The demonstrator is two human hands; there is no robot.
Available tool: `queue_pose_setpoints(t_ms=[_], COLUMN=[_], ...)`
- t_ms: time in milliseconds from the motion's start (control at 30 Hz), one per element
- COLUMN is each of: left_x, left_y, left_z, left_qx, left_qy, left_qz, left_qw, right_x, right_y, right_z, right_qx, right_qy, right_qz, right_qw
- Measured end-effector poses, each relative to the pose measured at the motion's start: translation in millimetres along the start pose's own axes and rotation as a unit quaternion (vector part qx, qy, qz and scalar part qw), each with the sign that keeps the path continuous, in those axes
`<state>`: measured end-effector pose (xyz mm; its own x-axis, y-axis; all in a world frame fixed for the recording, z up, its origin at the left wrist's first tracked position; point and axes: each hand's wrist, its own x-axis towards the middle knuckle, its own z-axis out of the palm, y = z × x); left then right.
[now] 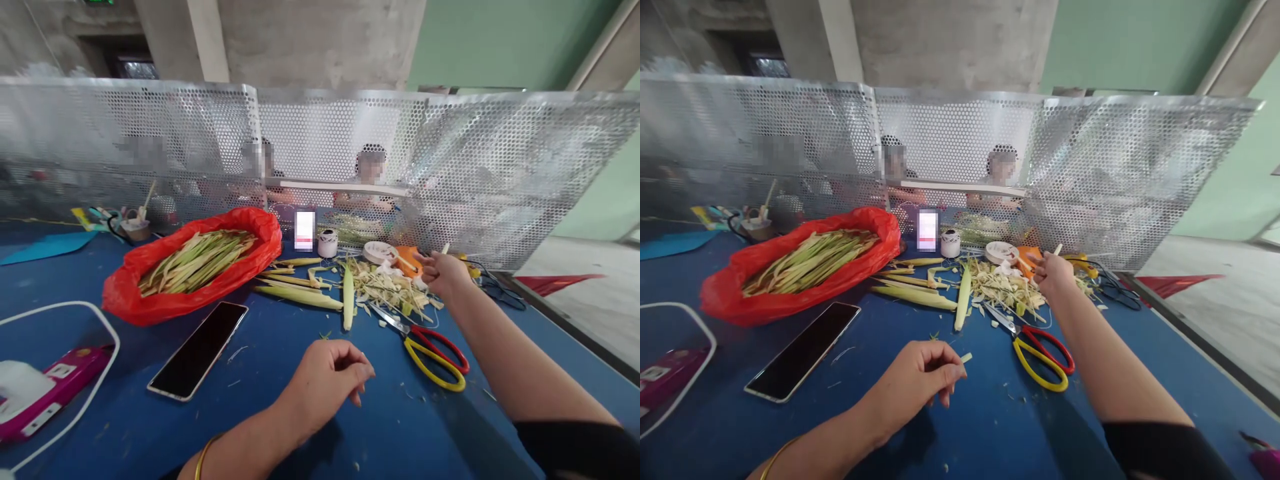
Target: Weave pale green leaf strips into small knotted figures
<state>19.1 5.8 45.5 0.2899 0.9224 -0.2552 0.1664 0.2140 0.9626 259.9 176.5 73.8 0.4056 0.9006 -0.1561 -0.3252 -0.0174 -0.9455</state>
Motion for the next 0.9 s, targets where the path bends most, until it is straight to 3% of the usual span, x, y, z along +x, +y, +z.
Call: queue_pose_setpoints(t_ms=[100, 200, 300, 333, 433, 500, 667, 767, 900], left_x=[0, -1, -3, -4, -7, -9, -9, -9, -9], left_y=[-1, -2, 0, 1, 2, 0, -8, -8, -4], left_z=[1.2, 3.1, 4.5, 4.9, 6.5, 8.0, 9.2, 5.9, -1.9], left_qx=[-0.007, -0.008, -0.017, -0.024, -0.049, -0.057, 0.019, 0.029, 0.033], left_qy=[0.013, 0.037, 0.068, 0.07, 0.041, 0.031, 0.097, 0.064, 0.005], left_qz=[0.009, 0.017, 0.047, 0.061, 0.087, 0.087, 0.145, 0.146, 0.111], left_qw=[1.0, 0.999, 0.996, 0.995, 0.994, 0.994, 0.984, 0.987, 0.993], right_x=[-42, -92, -139, -153, -184, -195, -198, -194, -184], right_y=[21, 37, 46, 48, 57, 64, 76, 76, 66], right_z=[4, 6, 8, 8, 5, 1, -7, -10, -16], right_qx=[0.006, 0.007, -0.007, -0.014, -0.049, -0.059, -0.082, -0.094, -0.116], right_qy=[0.005, -0.035, -0.133, -0.202, -0.282, -0.296, -0.308, -0.313, -0.193], right_qz=[-0.038, -0.066, -0.044, -0.035, 0.007, 0.01, -0.042, -0.067, -0.107], right_qw=[0.999, 0.997, 0.99, 0.979, 0.958, 0.953, 0.947, 0.943, 0.968])
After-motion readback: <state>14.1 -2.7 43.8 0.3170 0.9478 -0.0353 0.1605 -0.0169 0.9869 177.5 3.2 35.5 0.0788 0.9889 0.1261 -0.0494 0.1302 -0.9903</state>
